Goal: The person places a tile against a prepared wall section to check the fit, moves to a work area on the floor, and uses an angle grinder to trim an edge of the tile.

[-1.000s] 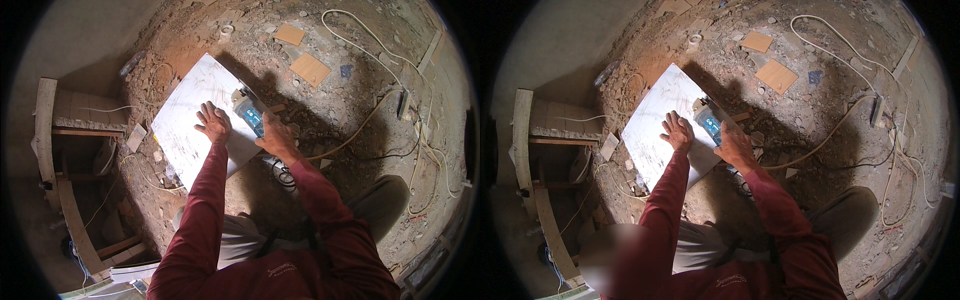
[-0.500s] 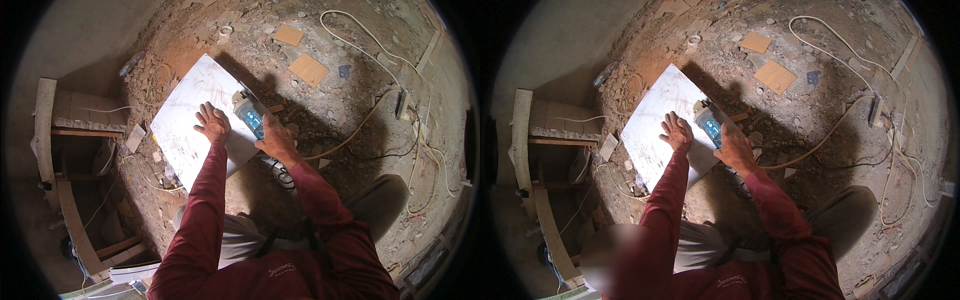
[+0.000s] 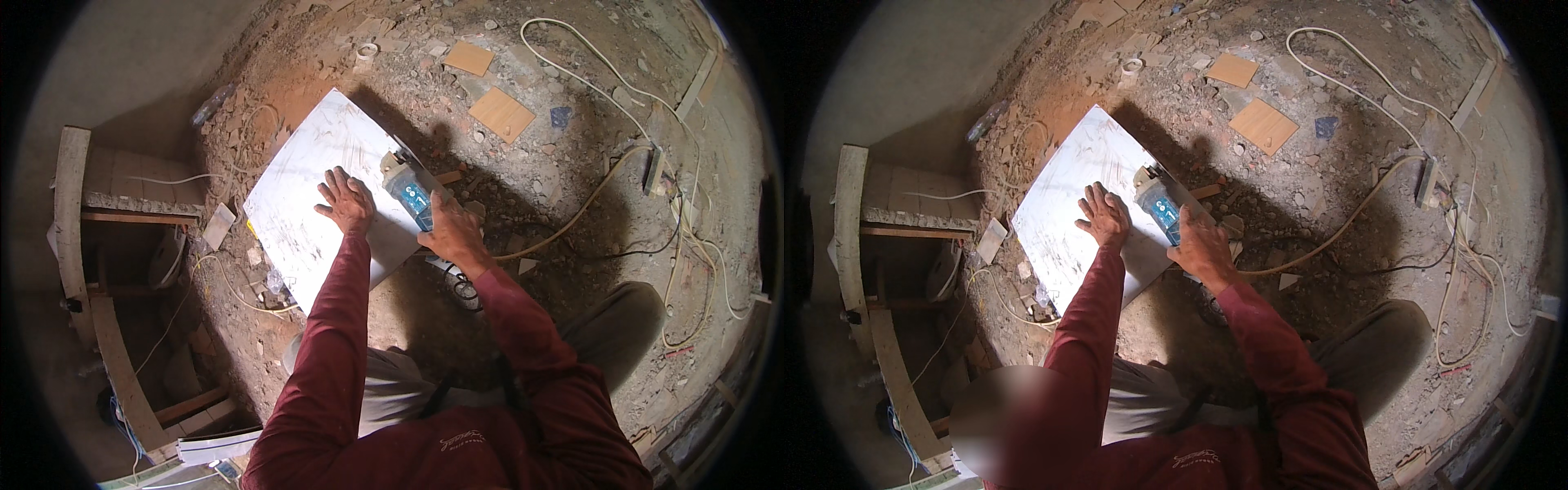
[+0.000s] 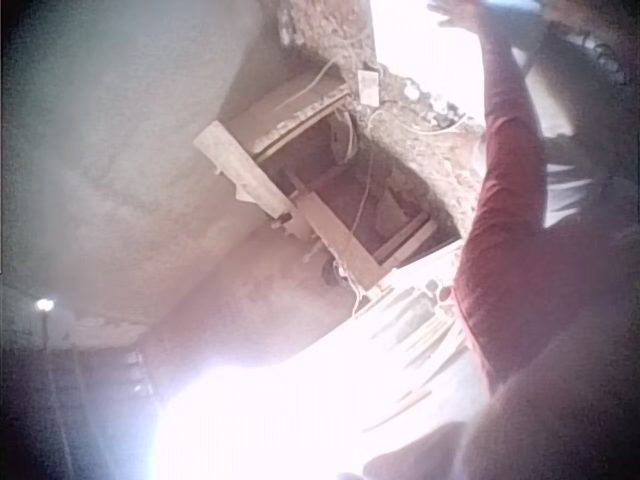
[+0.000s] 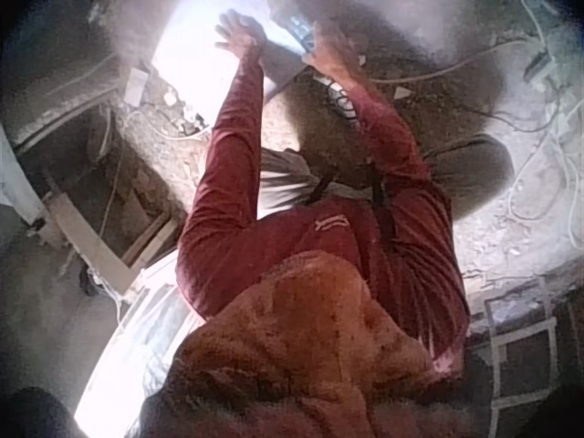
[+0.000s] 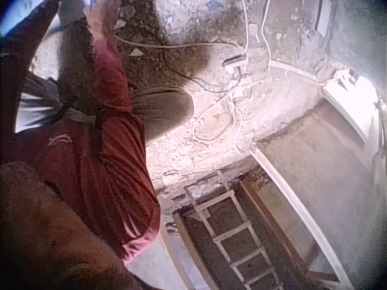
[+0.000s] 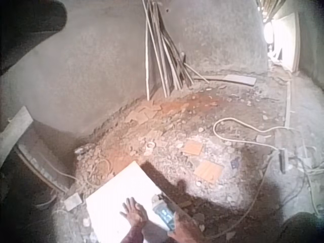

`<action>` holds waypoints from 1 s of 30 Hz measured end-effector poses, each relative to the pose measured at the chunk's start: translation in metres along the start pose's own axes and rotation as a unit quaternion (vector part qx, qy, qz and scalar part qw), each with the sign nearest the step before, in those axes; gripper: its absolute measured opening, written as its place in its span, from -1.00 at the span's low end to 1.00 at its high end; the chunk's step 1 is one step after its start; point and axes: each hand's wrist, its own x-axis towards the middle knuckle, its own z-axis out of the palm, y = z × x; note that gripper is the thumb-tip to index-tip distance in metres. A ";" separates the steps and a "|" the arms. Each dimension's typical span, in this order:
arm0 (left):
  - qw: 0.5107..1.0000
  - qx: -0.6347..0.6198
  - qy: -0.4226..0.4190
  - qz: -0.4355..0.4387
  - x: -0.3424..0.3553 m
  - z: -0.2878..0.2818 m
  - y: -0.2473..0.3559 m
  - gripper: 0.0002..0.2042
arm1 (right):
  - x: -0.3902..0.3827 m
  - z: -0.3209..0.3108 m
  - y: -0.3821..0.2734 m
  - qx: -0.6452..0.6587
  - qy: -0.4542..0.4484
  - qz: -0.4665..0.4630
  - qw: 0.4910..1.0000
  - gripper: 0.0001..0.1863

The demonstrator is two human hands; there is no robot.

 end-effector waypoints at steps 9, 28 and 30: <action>1.000 0.005 0.001 0.003 -0.004 -0.004 0.004 -0.41 | -0.003 0.002 0.007 -0.005 0.019 -0.021 1.000 -0.10; 1.000 0.010 0.016 0.018 -0.001 0.009 -0.005 -0.42 | -0.017 0.004 0.015 -0.038 0.019 -0.019 0.999 -0.05; 1.000 0.008 0.014 0.015 -0.001 0.008 -0.006 -0.42 | -0.018 0.002 0.013 -0.031 0.016 -0.021 0.999 -0.04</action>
